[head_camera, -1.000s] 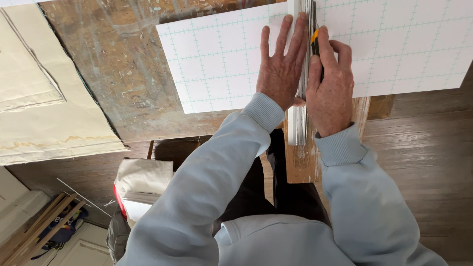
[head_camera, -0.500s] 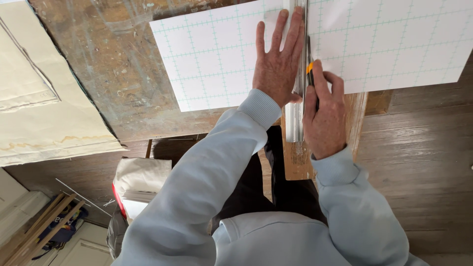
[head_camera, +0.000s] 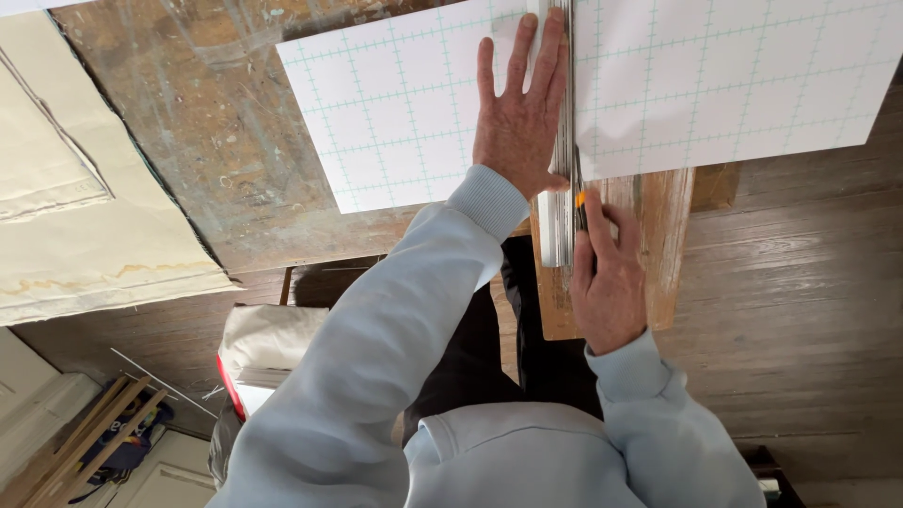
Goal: Cutting and stacking white foam boards using a utility knife and a straight-edge ruler.
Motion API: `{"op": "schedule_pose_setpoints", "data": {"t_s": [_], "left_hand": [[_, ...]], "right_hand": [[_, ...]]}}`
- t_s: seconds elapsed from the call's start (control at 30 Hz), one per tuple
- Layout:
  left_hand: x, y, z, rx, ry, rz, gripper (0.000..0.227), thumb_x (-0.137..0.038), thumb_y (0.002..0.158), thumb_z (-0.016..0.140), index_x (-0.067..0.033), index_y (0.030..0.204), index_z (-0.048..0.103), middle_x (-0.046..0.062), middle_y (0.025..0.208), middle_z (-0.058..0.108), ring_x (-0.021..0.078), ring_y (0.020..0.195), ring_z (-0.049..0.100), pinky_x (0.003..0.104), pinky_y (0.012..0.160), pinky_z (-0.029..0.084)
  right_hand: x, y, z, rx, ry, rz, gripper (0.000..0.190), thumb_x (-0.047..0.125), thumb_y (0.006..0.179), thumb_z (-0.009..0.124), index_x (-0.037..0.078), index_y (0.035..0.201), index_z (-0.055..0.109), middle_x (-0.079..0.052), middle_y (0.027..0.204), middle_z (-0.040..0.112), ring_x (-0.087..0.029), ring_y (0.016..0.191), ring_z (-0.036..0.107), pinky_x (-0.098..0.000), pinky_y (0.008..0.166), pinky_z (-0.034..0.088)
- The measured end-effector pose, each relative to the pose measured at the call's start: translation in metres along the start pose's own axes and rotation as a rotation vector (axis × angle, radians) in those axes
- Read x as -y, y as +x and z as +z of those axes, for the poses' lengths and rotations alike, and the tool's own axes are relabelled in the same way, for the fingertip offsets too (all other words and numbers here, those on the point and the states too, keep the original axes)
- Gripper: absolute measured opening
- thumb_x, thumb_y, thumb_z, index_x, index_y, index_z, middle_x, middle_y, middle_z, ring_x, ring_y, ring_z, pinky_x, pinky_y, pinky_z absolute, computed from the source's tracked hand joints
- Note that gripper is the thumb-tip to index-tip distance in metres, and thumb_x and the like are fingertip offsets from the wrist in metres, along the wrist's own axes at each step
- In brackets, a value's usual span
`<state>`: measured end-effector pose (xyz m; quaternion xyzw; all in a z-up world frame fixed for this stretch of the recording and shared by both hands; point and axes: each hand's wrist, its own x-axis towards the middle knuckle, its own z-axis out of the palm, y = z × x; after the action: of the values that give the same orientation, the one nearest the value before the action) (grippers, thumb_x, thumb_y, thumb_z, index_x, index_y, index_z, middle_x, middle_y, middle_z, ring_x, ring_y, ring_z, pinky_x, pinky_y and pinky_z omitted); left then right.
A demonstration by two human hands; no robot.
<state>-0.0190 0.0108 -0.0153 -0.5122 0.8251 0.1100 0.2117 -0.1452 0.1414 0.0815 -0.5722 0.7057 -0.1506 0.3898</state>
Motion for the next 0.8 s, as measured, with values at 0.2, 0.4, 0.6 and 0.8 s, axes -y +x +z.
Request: {"op": "schedule_pose_setpoints", "data": {"t_s": [0.2,0.4,0.6,0.8], "left_hand": [[0.0,-0.001,-0.003,0.013,0.022,-0.001,0.166,-0.098,0.048,0.069,-0.0029,0.171,0.01,0.021,0.173,-0.003,0.0428,0.16,-0.002,0.071,0.127,0.008],[0.001,0.0,-0.011,0.06,0.025,-0.003,0.167,-0.098,0.047,0.069,-0.0027,0.17,0.008,0.021,0.173,-0.003,0.0431,0.159,-0.002,0.07,0.126,0.007],[0.003,0.0,-0.016,0.075,0.014,0.001,0.165,-0.094,0.047,0.074,-0.0037,0.169,0.01,0.02,0.173,-0.002,0.042,0.159,-0.003,0.07,0.126,0.007],[0.001,0.0,-0.012,0.048,0.021,-0.008,0.163,-0.09,0.048,0.078,-0.006,0.17,0.011,0.02,0.173,-0.002,0.0422,0.158,-0.004,0.07,0.125,0.007]], "right_hand": [[-0.009,-0.033,-0.001,0.014,-0.04,0.06,0.048,0.007,0.104,0.057,0.009,0.151,0.052,-0.02,0.135,0.056,-0.036,0.101,0.069,-0.0425,0.079,0.059],[-0.015,-0.039,-0.02,0.029,0.069,0.21,0.047,0.013,0.104,0.054,0.009,0.151,0.05,-0.02,0.136,0.052,-0.027,0.09,0.071,-0.0361,0.072,0.062],[0.006,0.09,-0.011,-0.067,-0.051,-0.205,0.056,0.004,0.109,0.056,0.002,0.163,0.039,-0.022,0.14,0.047,-0.034,0.121,0.062,-0.0378,0.095,0.061],[0.0,0.146,0.006,-0.077,-0.05,-0.24,0.051,0.002,0.113,0.054,0.004,0.162,0.041,-0.019,0.143,0.049,-0.034,0.122,0.066,-0.0402,0.1,0.062]]}}
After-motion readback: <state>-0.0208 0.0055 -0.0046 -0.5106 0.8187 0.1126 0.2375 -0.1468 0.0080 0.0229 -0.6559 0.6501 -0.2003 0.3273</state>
